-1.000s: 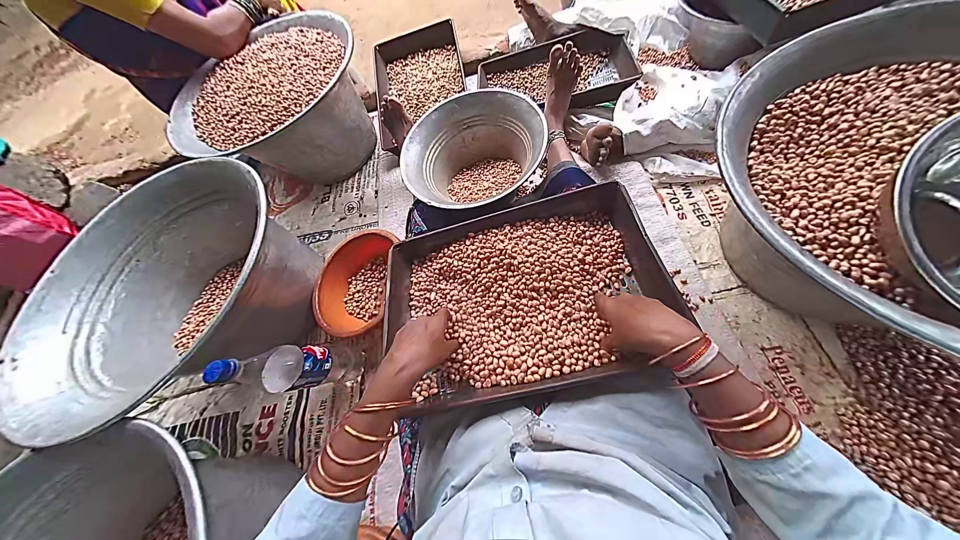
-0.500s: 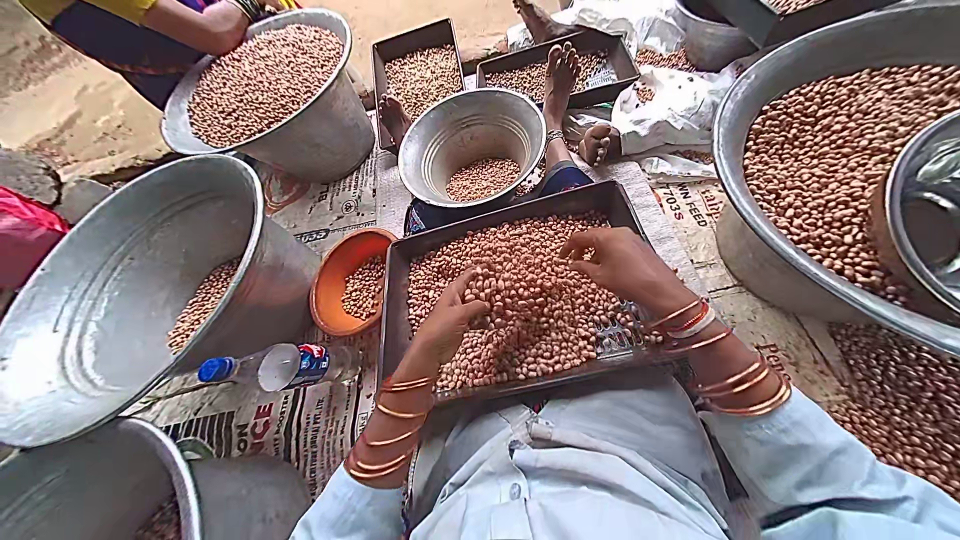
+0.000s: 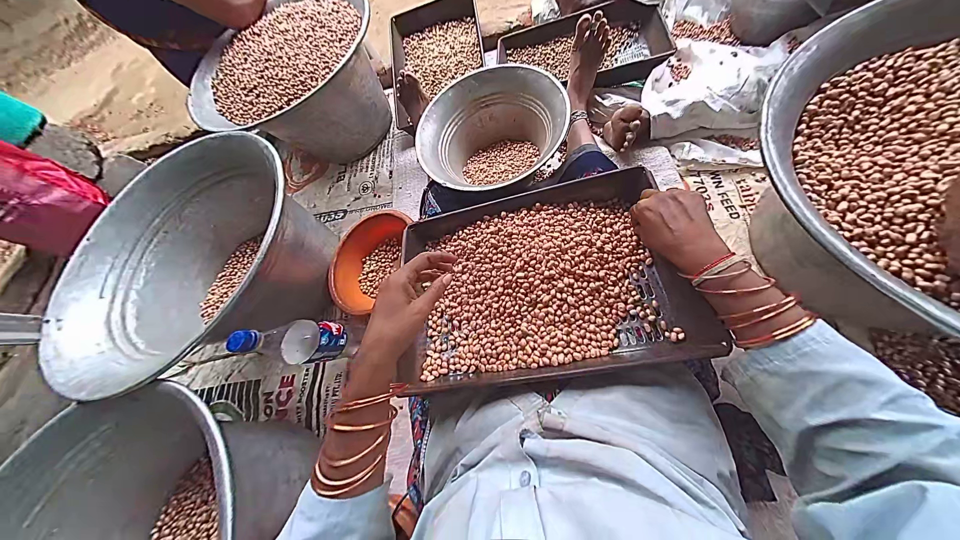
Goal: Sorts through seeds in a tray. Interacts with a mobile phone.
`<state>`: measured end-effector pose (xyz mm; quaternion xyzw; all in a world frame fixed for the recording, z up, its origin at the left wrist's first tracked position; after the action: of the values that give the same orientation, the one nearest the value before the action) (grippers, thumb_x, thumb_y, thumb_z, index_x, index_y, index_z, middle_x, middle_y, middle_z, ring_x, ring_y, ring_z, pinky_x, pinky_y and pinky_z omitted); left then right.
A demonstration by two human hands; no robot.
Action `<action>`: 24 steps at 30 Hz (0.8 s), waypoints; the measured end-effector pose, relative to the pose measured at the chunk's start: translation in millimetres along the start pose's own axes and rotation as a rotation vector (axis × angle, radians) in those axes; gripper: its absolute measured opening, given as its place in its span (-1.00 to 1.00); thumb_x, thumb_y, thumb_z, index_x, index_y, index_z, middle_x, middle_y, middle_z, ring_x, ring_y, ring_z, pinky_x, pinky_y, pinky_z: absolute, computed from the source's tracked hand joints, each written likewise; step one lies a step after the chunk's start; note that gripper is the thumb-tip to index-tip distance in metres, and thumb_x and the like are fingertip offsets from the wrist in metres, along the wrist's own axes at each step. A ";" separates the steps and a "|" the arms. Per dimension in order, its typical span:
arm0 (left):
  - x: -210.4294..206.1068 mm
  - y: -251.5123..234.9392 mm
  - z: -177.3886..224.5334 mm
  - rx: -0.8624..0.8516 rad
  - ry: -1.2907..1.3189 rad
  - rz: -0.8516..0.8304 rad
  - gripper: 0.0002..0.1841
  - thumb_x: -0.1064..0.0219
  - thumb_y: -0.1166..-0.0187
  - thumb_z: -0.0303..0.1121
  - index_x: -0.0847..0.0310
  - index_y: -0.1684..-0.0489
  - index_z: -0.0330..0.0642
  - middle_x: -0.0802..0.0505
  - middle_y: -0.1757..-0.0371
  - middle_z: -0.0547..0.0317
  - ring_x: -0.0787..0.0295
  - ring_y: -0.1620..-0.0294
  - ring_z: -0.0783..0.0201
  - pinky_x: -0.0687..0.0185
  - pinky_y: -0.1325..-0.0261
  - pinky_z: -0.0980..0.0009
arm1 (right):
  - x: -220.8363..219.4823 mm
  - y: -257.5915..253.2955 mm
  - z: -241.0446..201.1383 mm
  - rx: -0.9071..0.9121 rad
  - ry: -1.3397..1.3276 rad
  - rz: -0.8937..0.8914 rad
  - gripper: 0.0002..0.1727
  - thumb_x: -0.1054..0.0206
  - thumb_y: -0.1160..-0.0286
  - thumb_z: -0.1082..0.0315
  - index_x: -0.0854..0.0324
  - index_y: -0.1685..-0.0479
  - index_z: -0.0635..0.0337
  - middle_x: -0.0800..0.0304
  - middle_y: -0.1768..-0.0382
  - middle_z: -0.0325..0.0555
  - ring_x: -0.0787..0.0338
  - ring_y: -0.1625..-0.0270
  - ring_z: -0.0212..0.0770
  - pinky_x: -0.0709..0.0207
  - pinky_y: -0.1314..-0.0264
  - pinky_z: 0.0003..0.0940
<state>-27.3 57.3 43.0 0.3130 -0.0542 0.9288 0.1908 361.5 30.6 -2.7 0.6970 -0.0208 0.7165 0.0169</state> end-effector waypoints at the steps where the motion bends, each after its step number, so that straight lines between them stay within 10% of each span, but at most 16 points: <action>1: -5.6 -0.4 1.3 -0.017 -0.050 0.004 -0.76 -0.31 -0.69 -0.42 -0.71 -0.25 -0.09 -0.87 -0.16 0.18 -0.84 -0.06 0.32 -0.77 -0.14 0.25 | 0.5 -0.1 -1.1 -0.003 0.001 -0.016 -0.88 -0.41 -0.43 0.49 -0.74 0.41 0.35 -0.78 0.23 0.27 -0.80 0.14 0.35 -0.56 0.23 0.28; 13: -126.1 -33.2 52.8 -0.335 -0.530 -0.083 -0.89 -0.50 -0.51 -0.43 -0.85 0.12 -0.22 -0.87 0.10 -0.09 -0.83 -0.06 -0.10 -0.76 -0.11 -0.03 | 2.0 9.4 -9.2 -0.038 -0.060 -0.021 -0.87 -0.37 -0.47 0.51 -0.74 0.33 0.45 -0.77 0.12 0.35 -0.77 -0.06 0.39 -0.56 0.01 0.30; 19: -72.7 -28.0 34.0 -0.180 -0.190 -0.003 -0.83 -0.53 -0.51 -0.44 -0.77 0.02 -0.14 -0.93 0.11 0.11 -0.89 0.23 0.21 -0.83 0.07 0.15 | 19.7 22.7 18.6 -0.191 -0.431 -0.040 -0.75 -0.44 -0.55 0.07 -0.85 0.15 0.05 -0.87 0.26 0.12 -0.83 0.08 0.28 -0.49 0.11 0.44; 24: -44.9 -27.5 8.1 -0.074 -0.428 0.056 -0.76 -0.35 -0.57 -0.57 -0.76 -0.11 -0.15 -0.91 0.06 -0.05 -0.87 0.10 -0.08 -0.73 0.02 -0.17 | 21.0 48.0 13.9 -0.306 -0.948 0.109 -0.91 -0.30 -0.55 0.34 -0.68 0.10 0.03 -0.71 0.41 -0.28 -0.55 0.51 -0.39 -0.41 0.42 -0.26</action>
<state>20.7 66.5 22.0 0.4943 -0.1359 0.8435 0.1606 372.3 -18.2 18.4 0.9334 -0.1676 0.3093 0.0703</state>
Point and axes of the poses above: each hand's wrist, its own y-axis away from the middle knuckle, its own x-axis out of the back of the hand, z = x × y, the point moved 3 cm from there along -y, towards the middle knuckle
